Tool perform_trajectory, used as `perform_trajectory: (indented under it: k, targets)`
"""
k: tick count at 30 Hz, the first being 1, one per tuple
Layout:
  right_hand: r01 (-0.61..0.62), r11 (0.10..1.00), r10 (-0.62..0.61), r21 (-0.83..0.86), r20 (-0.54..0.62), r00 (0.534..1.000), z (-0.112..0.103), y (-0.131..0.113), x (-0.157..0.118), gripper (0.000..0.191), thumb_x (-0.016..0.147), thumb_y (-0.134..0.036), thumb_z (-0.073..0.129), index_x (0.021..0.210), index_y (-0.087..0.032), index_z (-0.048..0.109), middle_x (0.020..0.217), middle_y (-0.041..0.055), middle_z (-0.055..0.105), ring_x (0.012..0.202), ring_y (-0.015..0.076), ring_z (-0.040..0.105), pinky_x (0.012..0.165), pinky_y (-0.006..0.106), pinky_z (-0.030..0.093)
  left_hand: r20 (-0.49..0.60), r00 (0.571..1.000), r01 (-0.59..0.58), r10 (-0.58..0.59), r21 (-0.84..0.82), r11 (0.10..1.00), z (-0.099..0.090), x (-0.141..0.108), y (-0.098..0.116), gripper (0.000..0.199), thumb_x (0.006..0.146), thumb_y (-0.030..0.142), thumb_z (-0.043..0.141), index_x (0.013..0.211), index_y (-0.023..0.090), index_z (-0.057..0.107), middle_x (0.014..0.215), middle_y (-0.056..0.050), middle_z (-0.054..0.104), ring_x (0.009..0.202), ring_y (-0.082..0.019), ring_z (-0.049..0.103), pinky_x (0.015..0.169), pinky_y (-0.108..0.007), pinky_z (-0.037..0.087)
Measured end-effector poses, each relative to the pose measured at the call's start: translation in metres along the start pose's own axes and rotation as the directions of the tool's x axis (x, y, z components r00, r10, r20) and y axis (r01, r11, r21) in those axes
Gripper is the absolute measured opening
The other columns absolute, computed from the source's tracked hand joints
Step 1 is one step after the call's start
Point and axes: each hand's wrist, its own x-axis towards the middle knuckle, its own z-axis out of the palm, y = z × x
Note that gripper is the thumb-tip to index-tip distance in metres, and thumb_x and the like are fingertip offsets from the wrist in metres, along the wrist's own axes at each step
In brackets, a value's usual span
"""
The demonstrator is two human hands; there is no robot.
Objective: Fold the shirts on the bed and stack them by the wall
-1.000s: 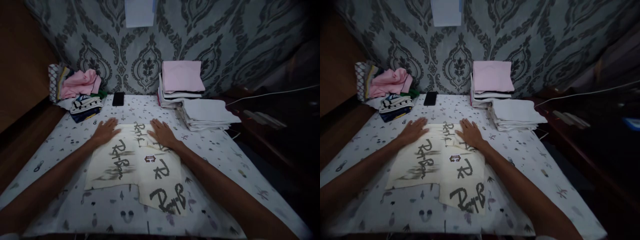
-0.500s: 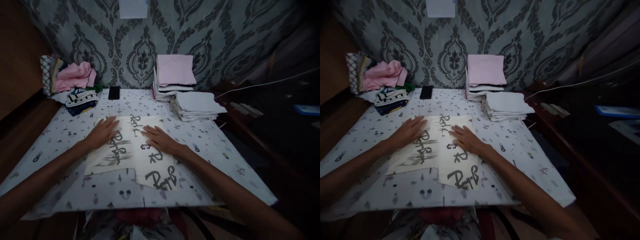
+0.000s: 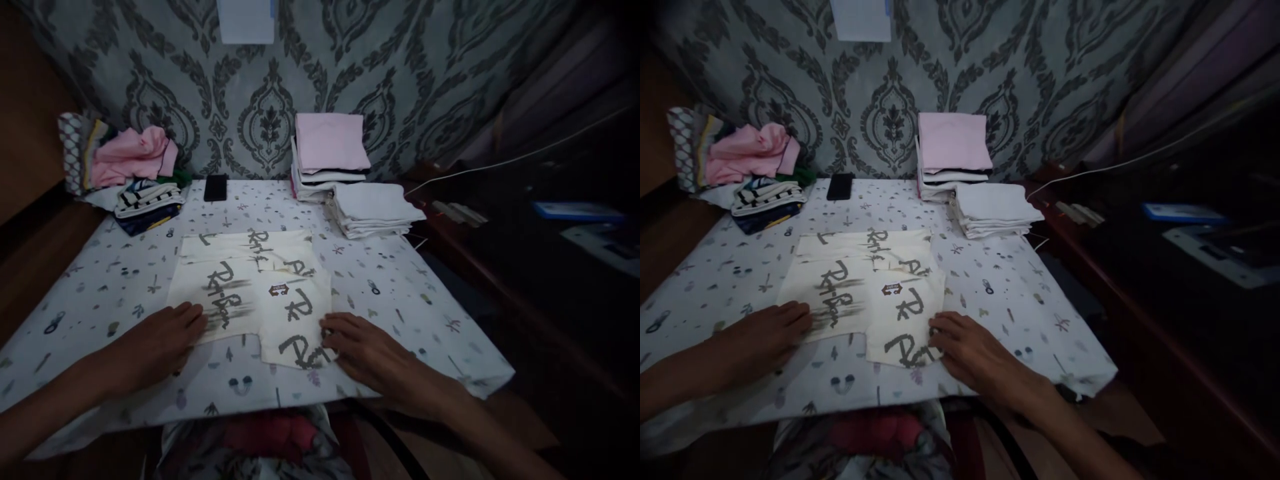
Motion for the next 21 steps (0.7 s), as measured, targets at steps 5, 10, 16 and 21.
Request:
perform_trajectory:
  k: [5, 10, 16, 21]
  targets:
    - [-0.001, 0.987, 0.005, 0.161, -0.024, 1.000, -0.002, 0.000, 0.015, 0.022, 0.099, -0.022, 0.045, 0.099, -0.025, 0.067, 0.119, 0.0096, 0.068, 0.116, 0.0225, 0.062, 0.096, 0.041, 0.055, -0.055, 0.994, 0.080, -0.091, -0.181, 0.980, 0.003, 0.001, -0.009, 0.034, 0.088, 0.023, 0.040, 0.110, 0.024, 0.066, 0.120, -0.013, 0.066, 0.107, -0.030, 0.063, 0.087, -0.040, 0.052]
    - [-0.258, 0.727, 0.277, 0.637, 0.072, 0.958, -0.013, 0.044, 0.057, 0.026, 0.090, -0.048, 0.062, 0.090, -0.022, 0.064, 0.085, 0.0038, 0.067, 0.077, 0.0184, 0.064, 0.071, 0.032, 0.056, 0.082, 0.971, 0.218, -0.226, -0.697, 0.683, -0.037, 0.030, -0.046, 0.029, 0.081, 0.052, 0.058, 0.080, 0.024, 0.062, 0.074, -0.003, 0.064, 0.067, -0.020, 0.060, 0.060, -0.027, 0.047]
    - [-0.474, 0.108, 0.731, 0.874, 0.254, 0.634, -0.021, 0.080, 0.123, 0.032, 0.094, -0.049, 0.054, 0.084, -0.019, 0.060, 0.070, 0.0022, 0.060, 0.058, 0.0133, 0.055, 0.053, 0.024, 0.046, 0.267, 0.698, 0.452, -0.665, -0.884, 0.120, -0.023, 0.064, -0.096, 0.065, 0.062, 0.065, 0.076, 0.110, 0.024, 0.064, 0.093, -0.009, 0.071, 0.078, -0.026, 0.069, 0.059, -0.030, 0.054]
    - [-0.444, 0.343, 0.696, 0.828, 0.094, 0.712, -0.008, 0.087, 0.116, 0.041, 0.081, -0.049, 0.069, 0.108, -0.018, 0.062, 0.066, -0.0027, 0.057, 0.058, 0.0136, 0.053, 0.052, 0.025, 0.042, 0.150, 0.691, 0.415, -0.707, -0.884, 0.217, -0.005, 0.057, -0.095, 0.075, 0.062, 0.064, 0.078, 0.121, 0.022, 0.062, 0.092, -0.010, 0.073, 0.078, -0.028, 0.072, 0.058, -0.032, 0.056]
